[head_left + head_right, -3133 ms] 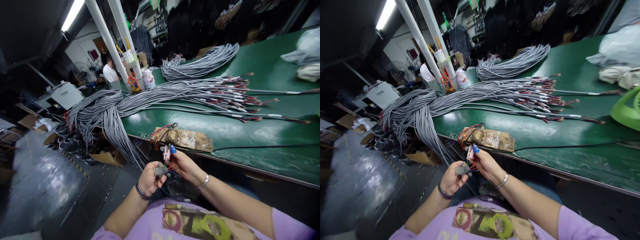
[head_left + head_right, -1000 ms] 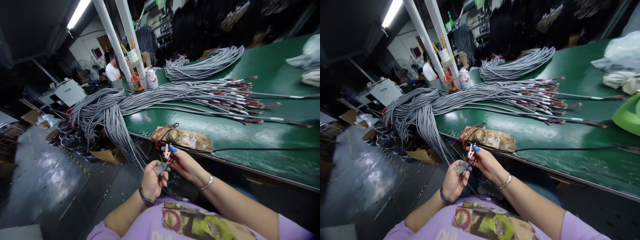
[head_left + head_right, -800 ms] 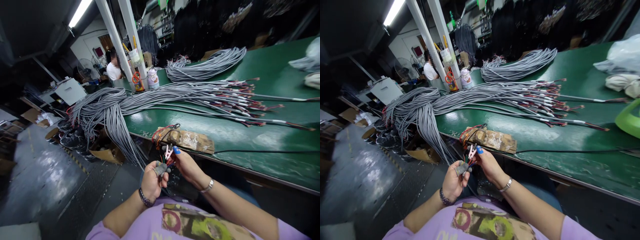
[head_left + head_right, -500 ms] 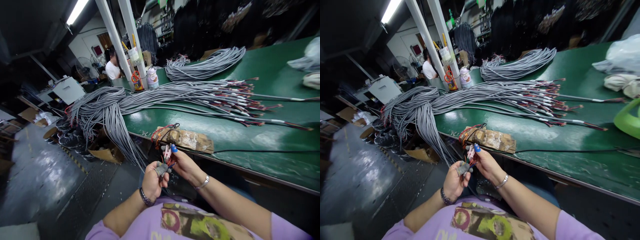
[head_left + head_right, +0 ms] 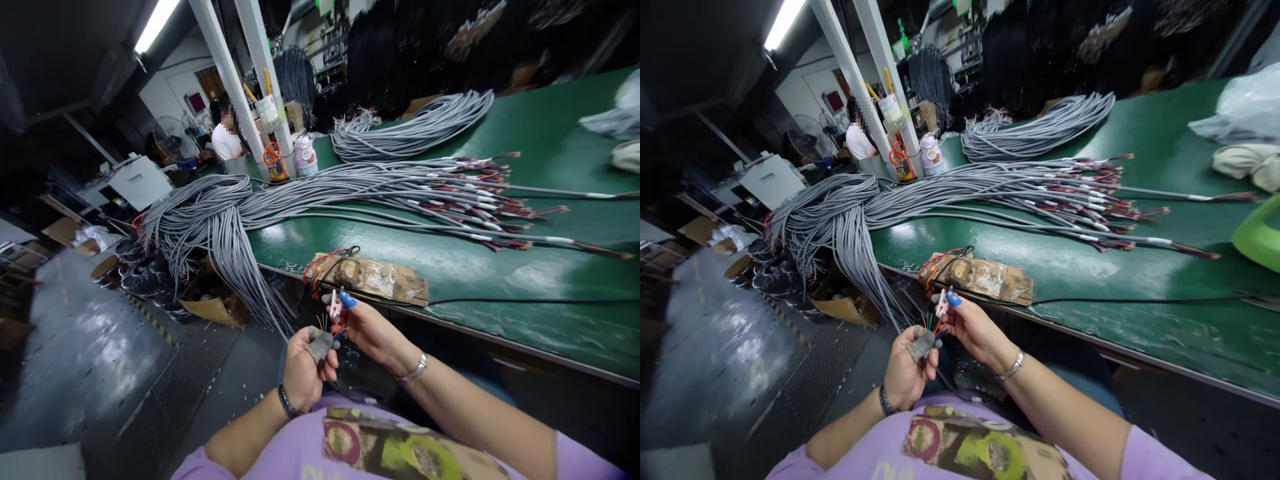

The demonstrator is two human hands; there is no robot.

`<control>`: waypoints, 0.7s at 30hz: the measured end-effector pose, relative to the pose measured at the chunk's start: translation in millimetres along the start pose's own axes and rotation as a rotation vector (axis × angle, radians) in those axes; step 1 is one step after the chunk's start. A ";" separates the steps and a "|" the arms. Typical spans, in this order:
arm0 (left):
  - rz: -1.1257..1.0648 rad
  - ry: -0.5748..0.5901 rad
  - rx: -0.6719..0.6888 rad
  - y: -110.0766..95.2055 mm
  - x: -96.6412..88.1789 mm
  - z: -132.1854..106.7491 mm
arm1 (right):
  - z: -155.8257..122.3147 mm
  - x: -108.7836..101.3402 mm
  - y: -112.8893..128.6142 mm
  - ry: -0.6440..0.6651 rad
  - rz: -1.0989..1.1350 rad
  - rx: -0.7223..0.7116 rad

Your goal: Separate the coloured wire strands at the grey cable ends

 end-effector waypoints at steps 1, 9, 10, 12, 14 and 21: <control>-0.006 -0.009 0.012 -0.1 -0.1 0.0 | -0.5 0.2 0.9 -0.001 -0.025 -0.016; -0.054 -0.035 0.011 0.8 1.6 9.3 | -0.9 -3.2 -2.1 -0.050 0.018 -0.004; -0.057 -0.037 0.007 1.1 1.8 10.3 | -0.3 -4.2 -2.9 -0.063 0.024 0.003; -0.058 -0.035 -0.002 2.1 2.0 11.8 | 0.7 -5.6 -4.2 -0.082 0.039 0.010; -0.049 -0.031 -0.007 3.4 1.9 13.1 | 1.6 -5.9 -4.6 -0.097 0.049 0.008; -0.001 -0.016 -0.014 7.0 1.7 14.7 | 1.2 -3.8 -3.6 -0.106 0.016 -0.025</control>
Point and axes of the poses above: each hand's wrist, its own z-axis towards the middle knuckle, its own x-axis out of the palm, y = z × x, the point moved 4 cm from there along z, towards the middle knuckle, and after that the axes turned 10 degrees about -x, right-handed, at the moved point
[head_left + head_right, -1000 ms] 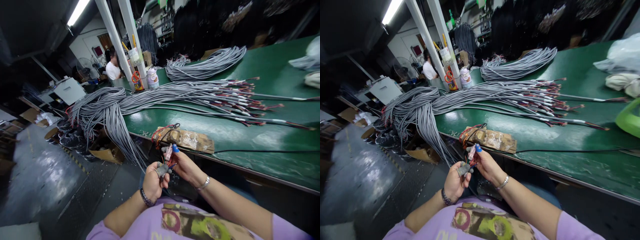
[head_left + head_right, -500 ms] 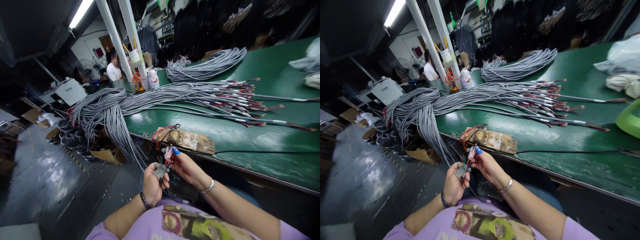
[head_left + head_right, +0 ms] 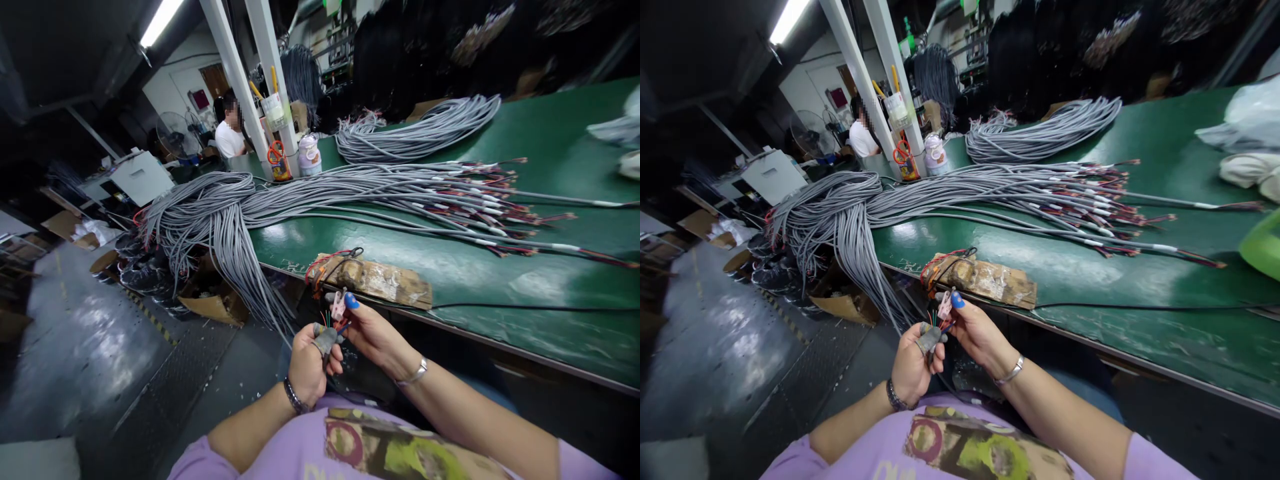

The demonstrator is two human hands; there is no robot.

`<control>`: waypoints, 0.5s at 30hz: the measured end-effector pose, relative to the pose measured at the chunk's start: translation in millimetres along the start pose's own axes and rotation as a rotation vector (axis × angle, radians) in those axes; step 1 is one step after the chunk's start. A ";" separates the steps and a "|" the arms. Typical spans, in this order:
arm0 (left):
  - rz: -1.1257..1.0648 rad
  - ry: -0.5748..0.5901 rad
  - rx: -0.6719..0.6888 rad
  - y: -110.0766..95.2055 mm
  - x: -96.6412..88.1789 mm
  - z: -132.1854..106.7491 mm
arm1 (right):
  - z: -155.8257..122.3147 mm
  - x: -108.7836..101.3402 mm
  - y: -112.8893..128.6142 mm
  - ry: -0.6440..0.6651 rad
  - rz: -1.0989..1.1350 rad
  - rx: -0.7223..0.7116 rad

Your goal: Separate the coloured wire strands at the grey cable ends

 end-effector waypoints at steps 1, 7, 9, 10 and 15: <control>0.006 0.002 0.000 -0.2 0.2 -0.5 | -0.5 -0.2 -0.2 0.005 0.001 0.000; 0.011 -0.003 0.031 -3.5 -0.8 -8.6 | -2.6 0.6 0.3 0.101 0.040 0.094; 0.013 -0.015 0.051 -5.0 -2.1 -11.5 | -2.4 1.3 2.4 0.119 0.040 0.108; 0.007 -0.021 0.062 -5.8 -2.7 -12.6 | -2.3 1.3 3.6 0.118 0.029 0.104; -0.092 -0.018 0.057 -7.8 -3.3 -10.8 | -3.0 -0.5 5.0 0.085 -0.041 0.051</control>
Point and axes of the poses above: each hand's wrist, its own z-axis towards the middle knuckle, its own x-axis out of the palm, y = z × x, the point moved 4 cm from there along z, towards the middle knuckle, and after that the axes turned 10 degrees about -x, right-handed, at the moved point
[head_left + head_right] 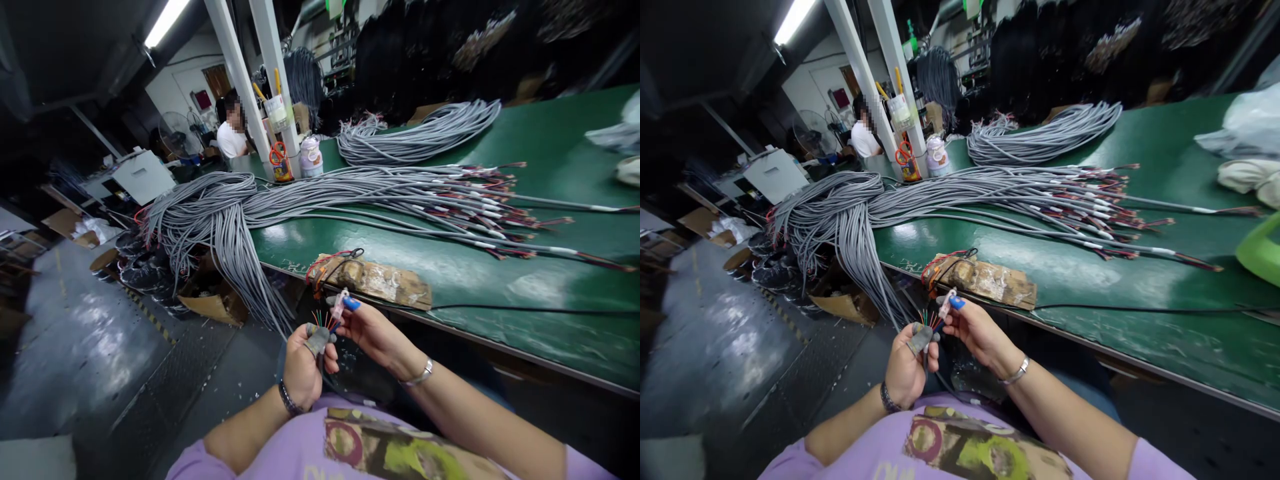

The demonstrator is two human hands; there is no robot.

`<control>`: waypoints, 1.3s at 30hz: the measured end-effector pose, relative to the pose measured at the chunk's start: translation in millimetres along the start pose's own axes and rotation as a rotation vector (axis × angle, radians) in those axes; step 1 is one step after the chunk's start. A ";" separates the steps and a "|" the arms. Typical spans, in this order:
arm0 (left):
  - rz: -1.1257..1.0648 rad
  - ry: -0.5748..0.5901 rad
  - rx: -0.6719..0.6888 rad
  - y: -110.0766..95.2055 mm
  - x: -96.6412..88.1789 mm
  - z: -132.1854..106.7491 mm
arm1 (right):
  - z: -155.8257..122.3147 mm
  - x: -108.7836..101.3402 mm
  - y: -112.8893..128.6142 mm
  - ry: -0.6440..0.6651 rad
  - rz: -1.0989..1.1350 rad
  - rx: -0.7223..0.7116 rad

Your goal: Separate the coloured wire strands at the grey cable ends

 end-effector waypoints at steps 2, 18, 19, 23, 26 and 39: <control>-0.035 0.011 -0.026 0.5 1.3 2.4 | -0.5 -0.9 -1.6 -0.011 0.009 -0.006; -0.039 0.034 -0.092 6.3 3.5 9.2 | 11.3 -1.6 -12.1 -0.033 0.131 -0.007; -0.037 0.033 -0.092 7.3 3.0 9.8 | 12.4 -2.2 -12.8 -0.055 0.140 -0.010; -0.010 0.031 -0.098 10.6 2.4 10.9 | 15.0 -3.5 -13.1 -0.137 0.130 -0.069; -0.003 0.031 -0.097 11.6 2.6 10.5 | 13.7 -2.1 -13.2 -0.153 0.111 -0.081; 0.243 0.032 0.056 16.8 -15.4 1.2 | -19.6 -5.3 -0.3 0.235 -0.442 0.170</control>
Point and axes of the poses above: each hand's wrist, its own z-axis towards the middle knuckle, its own x-axis out of the palm, y = z × x, the point moved 4 cm from there along z, towards the middle knuckle, and after that the axes turned 10 degrees about -x, right-handed, at the moved point
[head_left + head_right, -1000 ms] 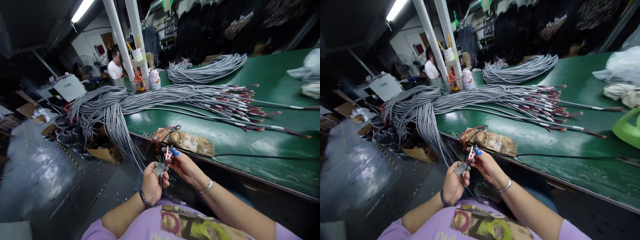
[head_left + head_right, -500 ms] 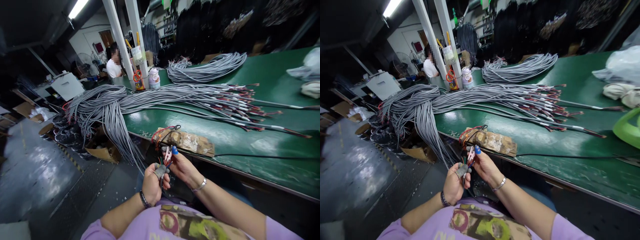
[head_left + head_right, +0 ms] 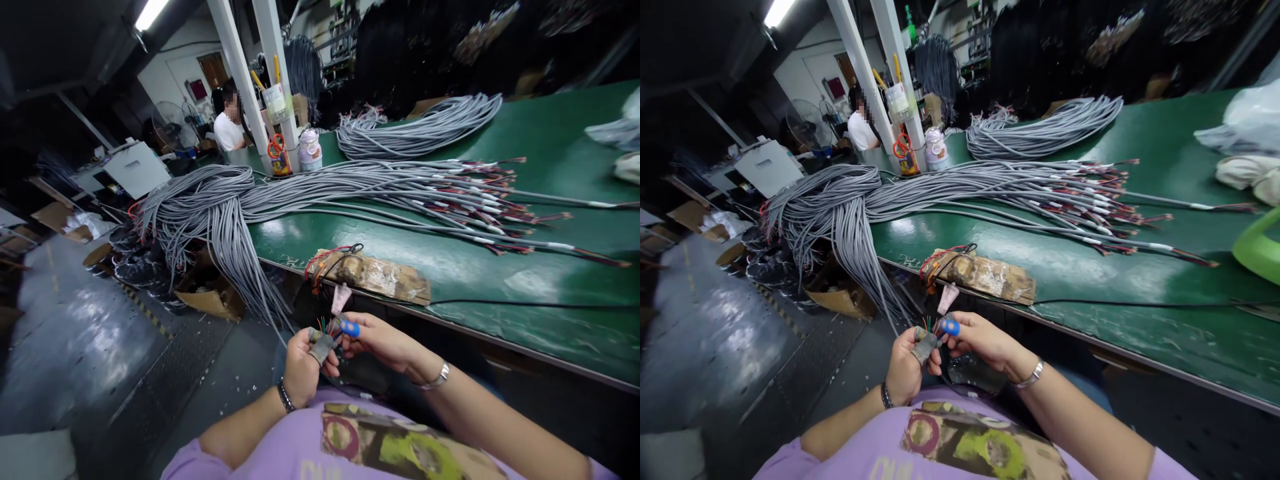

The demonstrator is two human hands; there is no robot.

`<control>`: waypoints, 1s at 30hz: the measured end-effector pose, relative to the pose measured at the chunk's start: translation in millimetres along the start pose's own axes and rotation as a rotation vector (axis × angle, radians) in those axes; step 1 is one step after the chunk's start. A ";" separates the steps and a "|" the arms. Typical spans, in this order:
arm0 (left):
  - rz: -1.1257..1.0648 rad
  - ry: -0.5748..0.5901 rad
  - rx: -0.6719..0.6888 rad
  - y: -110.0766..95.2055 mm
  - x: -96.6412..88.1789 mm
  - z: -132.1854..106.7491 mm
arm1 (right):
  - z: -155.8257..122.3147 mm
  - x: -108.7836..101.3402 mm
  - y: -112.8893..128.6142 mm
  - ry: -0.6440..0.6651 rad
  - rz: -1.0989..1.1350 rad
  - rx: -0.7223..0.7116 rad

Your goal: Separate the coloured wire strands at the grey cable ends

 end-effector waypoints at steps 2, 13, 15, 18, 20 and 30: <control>0.065 0.032 -0.019 3.6 -0.2 0.7 | -1.8 0.9 5.0 -0.004 -0.146 -0.070; 0.112 0.135 -0.171 -1.4 6.4 0.9 | -6.9 -3.9 -3.1 -0.042 -0.196 -0.127; 0.060 0.088 -0.154 -4.4 6.2 0.1 | -8.6 -3.8 -5.8 -0.060 -0.102 -0.093; 0.036 0.068 -0.132 -5.9 7.6 -0.8 | -9.5 2.4 -2.5 -0.049 -0.091 -0.106; 0.045 0.073 -0.124 -5.3 8.7 -1.1 | -8.6 8.5 2.3 -0.040 -0.121 -0.140; 0.058 0.068 -0.132 -1.2 4.3 -2.4 | -3.4 15.6 -2.6 -0.107 -0.122 -0.178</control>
Point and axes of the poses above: each hand's wrist, its own z-axis towards the middle knuckle, its own x-axis out of the palm, y = z × x, the point moved 4 cm from there along z, towards the middle knuckle, and after that the axes turned 10 degrees about -x, right-handed, at the moved point
